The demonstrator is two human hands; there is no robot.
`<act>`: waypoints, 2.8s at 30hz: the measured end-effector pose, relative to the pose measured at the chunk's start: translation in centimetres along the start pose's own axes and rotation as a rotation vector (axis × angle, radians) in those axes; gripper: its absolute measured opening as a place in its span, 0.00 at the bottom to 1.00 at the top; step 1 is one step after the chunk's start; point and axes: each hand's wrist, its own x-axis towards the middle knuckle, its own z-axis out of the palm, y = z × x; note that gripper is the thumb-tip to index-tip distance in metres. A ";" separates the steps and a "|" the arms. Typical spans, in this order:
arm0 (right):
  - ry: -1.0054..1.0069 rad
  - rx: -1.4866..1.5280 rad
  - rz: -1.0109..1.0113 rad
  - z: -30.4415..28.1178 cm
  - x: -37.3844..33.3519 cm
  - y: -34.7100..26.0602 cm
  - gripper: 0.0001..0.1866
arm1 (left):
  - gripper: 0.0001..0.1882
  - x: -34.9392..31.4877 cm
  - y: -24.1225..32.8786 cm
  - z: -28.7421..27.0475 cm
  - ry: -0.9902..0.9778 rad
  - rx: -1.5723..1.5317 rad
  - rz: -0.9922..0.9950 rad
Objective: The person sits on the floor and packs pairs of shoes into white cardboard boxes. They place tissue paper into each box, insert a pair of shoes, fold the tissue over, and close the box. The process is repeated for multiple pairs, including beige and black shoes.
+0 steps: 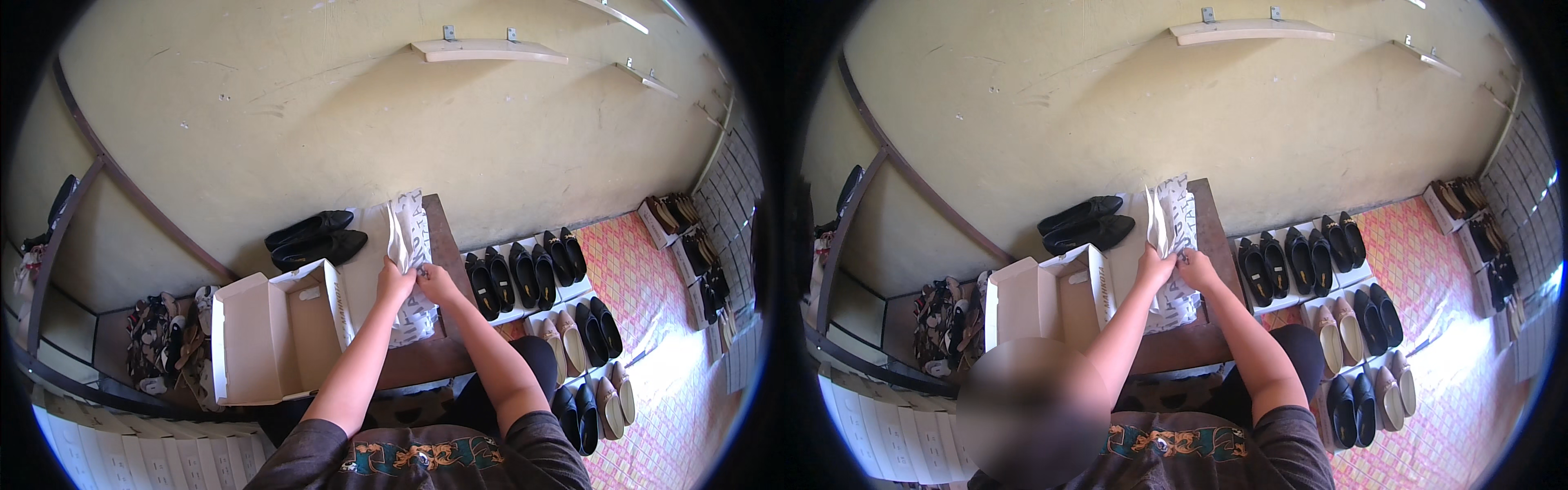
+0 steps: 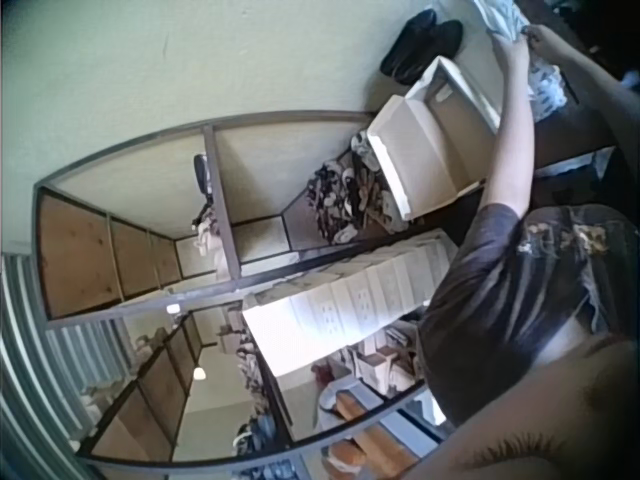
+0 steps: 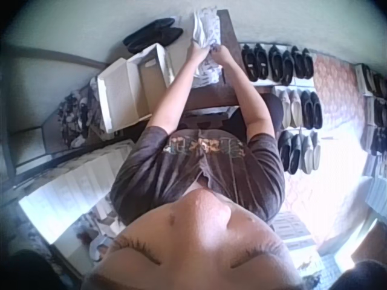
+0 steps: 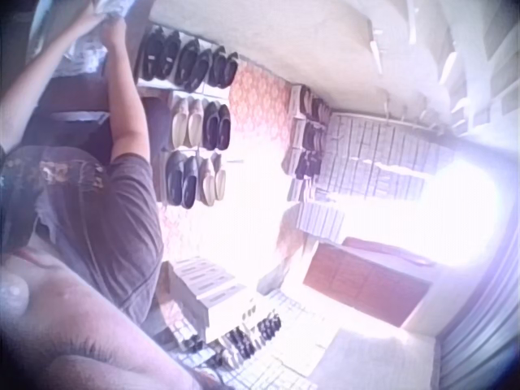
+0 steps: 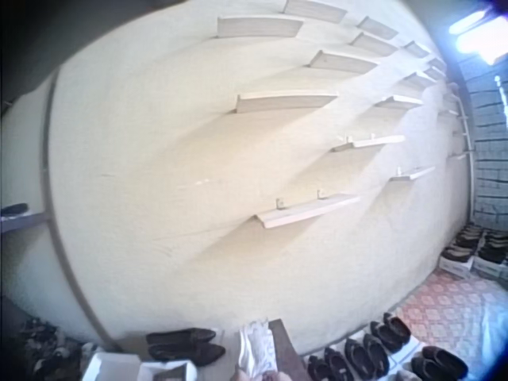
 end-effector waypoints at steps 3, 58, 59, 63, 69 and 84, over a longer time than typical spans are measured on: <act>0.018 -0.019 0.011 -0.1 -0.3 -0.5 0.11 | 0.32 0.1 -0.3 0.3 -0.018 0.022 -0.003; -0.523 -1.262 -0.456 13.4 -11.1 -28.5 0.12 | 0.28 -18.3 -9.3 -24.5 -0.666 0.212 0.049; -0.545 -1.265 -0.443 14.8 -10.9 -27.9 0.13 | 0.26 -18.6 -9.5 -24.5 -0.635 0.226 0.080; -0.629 -1.264 -0.385 17.8 -10.1 -25.9 0.15 | 0.19 -19.7 -10.5 -23.8 -0.549 0.215 0.196; -0.709 -1.168 -0.311 17.6 -10.3 -23.4 0.18 | 0.15 -20.8 -11.8 -22.4 -0.395 0.175 0.321; 0.162 -0.066 -0.156 1.8 -5.8 -6.6 0.23 | 0.16 -23.3 -8.6 -24.2 -0.570 0.033 0.251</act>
